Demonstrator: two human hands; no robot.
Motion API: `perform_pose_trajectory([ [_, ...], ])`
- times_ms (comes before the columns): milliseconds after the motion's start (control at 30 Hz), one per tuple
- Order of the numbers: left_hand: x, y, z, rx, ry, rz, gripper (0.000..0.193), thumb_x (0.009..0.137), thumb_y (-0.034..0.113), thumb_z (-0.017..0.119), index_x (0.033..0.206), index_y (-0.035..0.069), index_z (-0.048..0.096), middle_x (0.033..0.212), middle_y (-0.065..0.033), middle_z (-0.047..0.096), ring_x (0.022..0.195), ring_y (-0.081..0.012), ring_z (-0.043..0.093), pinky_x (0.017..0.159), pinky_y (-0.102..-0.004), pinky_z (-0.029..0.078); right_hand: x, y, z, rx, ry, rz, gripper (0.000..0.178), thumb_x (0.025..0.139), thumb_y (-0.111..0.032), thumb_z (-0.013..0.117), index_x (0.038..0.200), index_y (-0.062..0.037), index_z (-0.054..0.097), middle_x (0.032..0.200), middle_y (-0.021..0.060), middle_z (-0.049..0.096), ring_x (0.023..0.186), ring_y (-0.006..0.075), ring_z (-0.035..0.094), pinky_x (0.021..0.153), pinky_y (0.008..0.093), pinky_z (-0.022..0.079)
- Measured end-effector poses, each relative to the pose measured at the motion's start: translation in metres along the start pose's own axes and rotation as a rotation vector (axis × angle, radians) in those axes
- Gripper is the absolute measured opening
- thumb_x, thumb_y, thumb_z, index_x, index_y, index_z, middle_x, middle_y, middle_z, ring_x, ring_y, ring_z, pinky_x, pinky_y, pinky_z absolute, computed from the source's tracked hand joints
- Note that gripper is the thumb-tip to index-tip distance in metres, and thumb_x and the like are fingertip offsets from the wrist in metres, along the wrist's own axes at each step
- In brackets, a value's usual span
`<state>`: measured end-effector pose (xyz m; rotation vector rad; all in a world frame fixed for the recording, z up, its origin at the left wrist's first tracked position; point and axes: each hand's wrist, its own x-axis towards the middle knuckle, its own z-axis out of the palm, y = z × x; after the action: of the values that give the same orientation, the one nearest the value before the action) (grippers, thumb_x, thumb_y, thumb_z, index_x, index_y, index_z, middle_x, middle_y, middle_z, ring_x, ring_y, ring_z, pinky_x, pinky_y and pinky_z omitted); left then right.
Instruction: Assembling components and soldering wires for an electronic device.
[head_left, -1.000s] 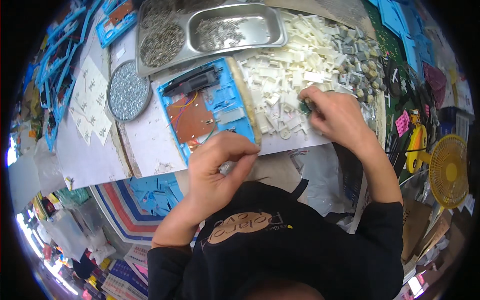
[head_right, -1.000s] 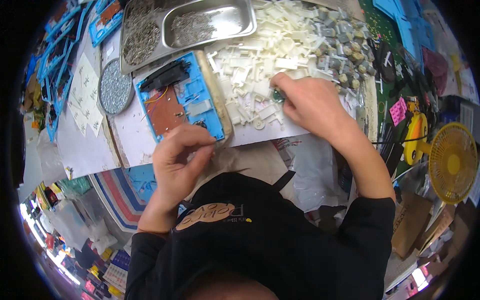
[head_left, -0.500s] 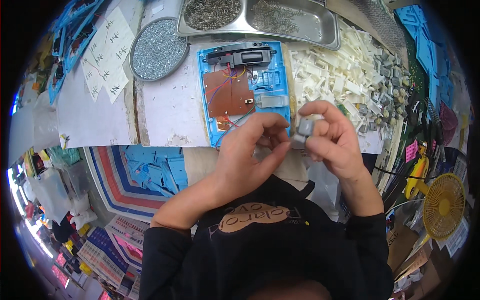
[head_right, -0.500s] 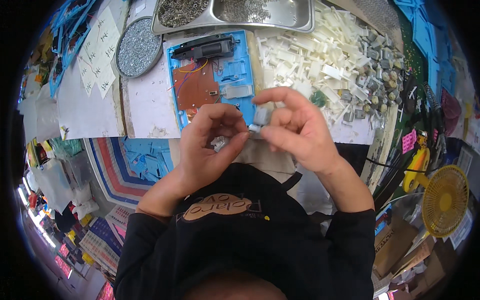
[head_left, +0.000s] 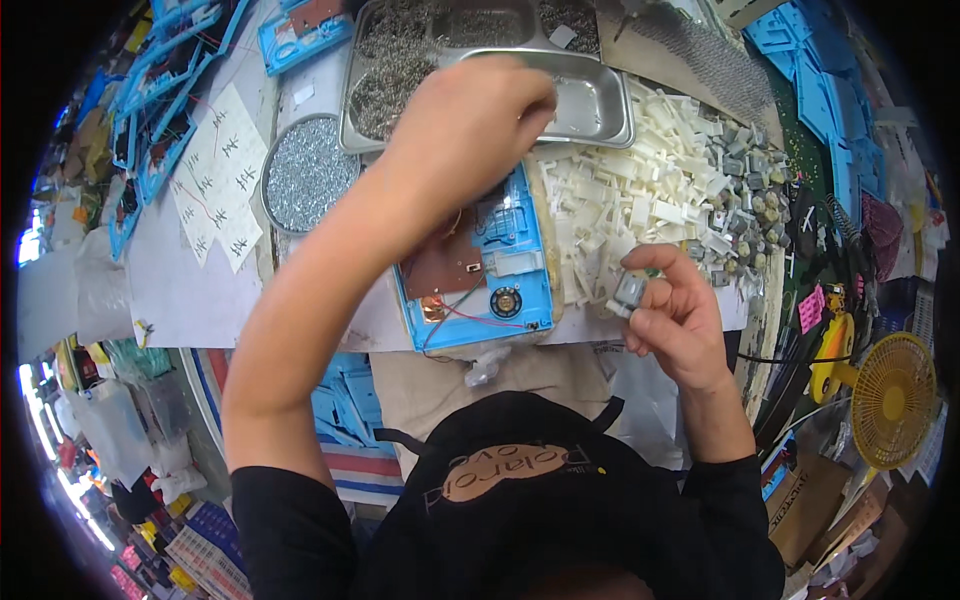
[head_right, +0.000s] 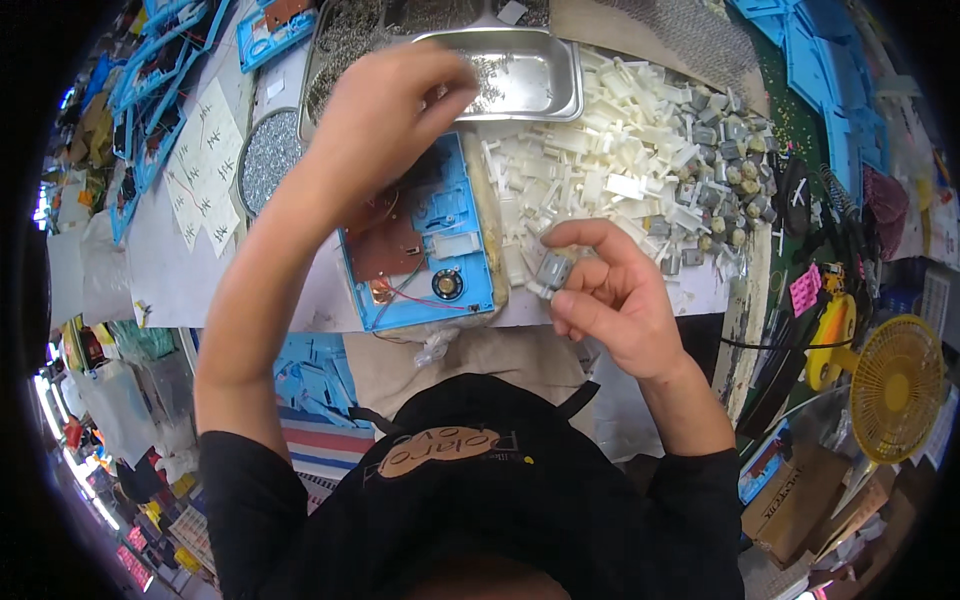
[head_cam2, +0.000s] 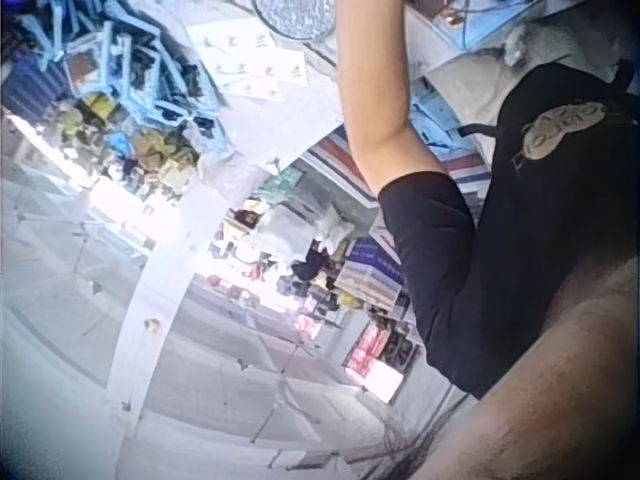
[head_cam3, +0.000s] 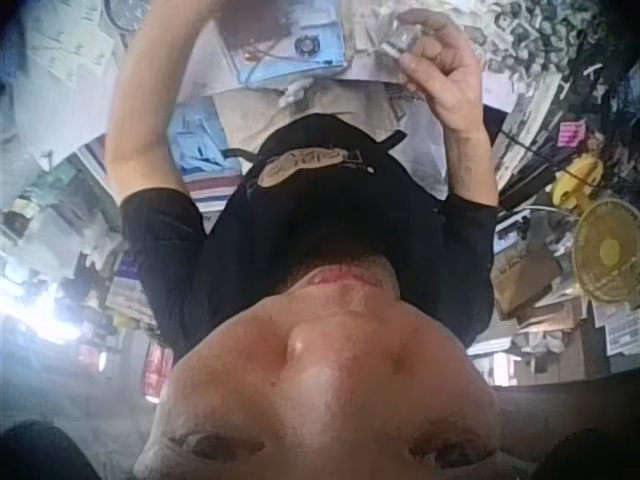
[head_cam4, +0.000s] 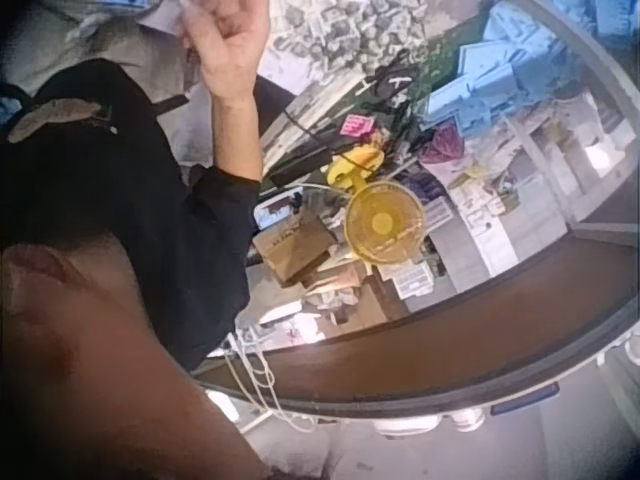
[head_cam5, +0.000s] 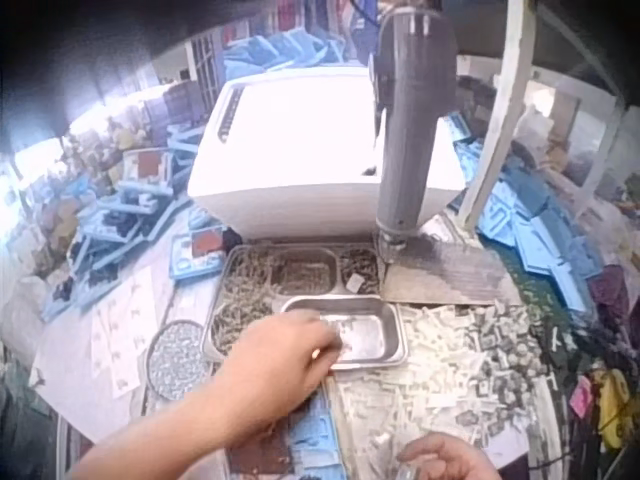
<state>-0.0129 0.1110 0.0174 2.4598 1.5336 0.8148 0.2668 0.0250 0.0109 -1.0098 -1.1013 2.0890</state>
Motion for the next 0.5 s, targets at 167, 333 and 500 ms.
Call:
perform_pose_trajectory([
  [167,0.058,-0.040,0.044,0.365,-0.321,0.255,0.013,0.086,0.013,0.061,0.086,0.007,0.073,0.099,-0.0093,0.069,0.092,-0.0307,0.070,0.078,-0.0431,0.057,-0.011,-0.001,-0.011,0.021,-0.003,-0.004,0.050,0.089,-0.001,0.069,0.134,0.0013,0.048,0.072,0.0031,0.064,0.064,0.0084,0.062,0.058,0.0200,0.047],
  [333,0.074,-0.037,0.061,0.471,-0.499,0.285,0.014,0.086,0.012,0.060,0.087,0.007,0.073,0.103,-0.0091,0.069,0.095,-0.0294,0.070,0.078,-0.0409,0.058,-0.025,0.004,-0.028,0.059,0.093,-0.052,0.050,0.089,-0.001,0.069,0.134,0.0018,0.048,0.071,0.0030,0.064,0.063,0.0085,0.062,0.058,0.0202,0.047],
  [500,0.075,-0.036,0.068,0.472,-0.451,0.300,0.017,0.088,0.012,0.059,0.094,0.006,0.073,0.100,-0.0118,0.071,0.095,-0.0300,0.072,0.076,-0.0410,0.060,-0.024,0.000,-0.028,0.067,0.085,-0.086,0.049,0.089,-0.001,0.068,0.134,0.0022,0.048,0.072,0.0031,0.064,0.062,0.0082,0.061,0.058,0.0192,0.046],
])
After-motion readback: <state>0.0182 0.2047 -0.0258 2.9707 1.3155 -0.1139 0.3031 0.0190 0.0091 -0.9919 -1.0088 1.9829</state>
